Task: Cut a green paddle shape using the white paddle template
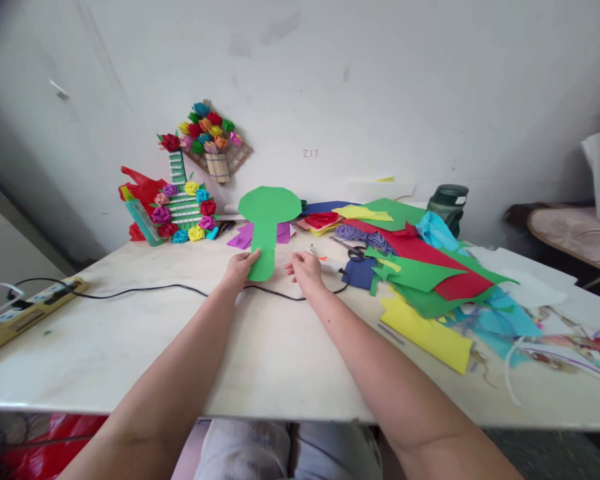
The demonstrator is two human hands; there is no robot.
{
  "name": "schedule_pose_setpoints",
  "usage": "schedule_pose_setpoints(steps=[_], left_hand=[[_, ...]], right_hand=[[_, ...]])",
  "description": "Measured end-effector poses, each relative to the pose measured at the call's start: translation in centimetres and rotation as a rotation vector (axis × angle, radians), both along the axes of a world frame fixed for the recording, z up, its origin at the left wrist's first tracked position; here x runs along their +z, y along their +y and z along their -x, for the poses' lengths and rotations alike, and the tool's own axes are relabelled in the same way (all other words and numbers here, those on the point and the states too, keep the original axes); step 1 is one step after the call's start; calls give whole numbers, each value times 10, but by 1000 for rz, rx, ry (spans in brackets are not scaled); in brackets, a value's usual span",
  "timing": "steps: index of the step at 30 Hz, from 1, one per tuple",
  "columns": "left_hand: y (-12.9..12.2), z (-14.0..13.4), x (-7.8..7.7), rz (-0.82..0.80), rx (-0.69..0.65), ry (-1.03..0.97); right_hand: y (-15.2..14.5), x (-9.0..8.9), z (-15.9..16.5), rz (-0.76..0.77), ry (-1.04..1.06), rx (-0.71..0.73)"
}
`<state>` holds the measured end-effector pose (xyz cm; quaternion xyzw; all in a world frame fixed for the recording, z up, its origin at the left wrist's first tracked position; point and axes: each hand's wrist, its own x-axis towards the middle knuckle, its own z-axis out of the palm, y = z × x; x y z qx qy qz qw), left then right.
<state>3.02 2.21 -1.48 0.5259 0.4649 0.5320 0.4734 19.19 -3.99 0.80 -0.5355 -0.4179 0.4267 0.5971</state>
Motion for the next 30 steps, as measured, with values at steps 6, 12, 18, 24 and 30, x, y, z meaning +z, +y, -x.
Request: schedule_pose_setpoints(steps=[6,12,18,24,30], left_hand=[[6,6,-5,51,106,23],[3,6,2,161,187,145],[0,5,5,194,160,201],[-1,7,5,239,51,84],[-6,14,11,306,-81,-99]], right_hand=[[2,-3,-4,-9,3,-18],[2,-2,-4,17,0,-18],[2,0,-5,30,-23,-25],[4,-3,-6,33,-43,-25],[6,-5,-8,51,-59,-32]])
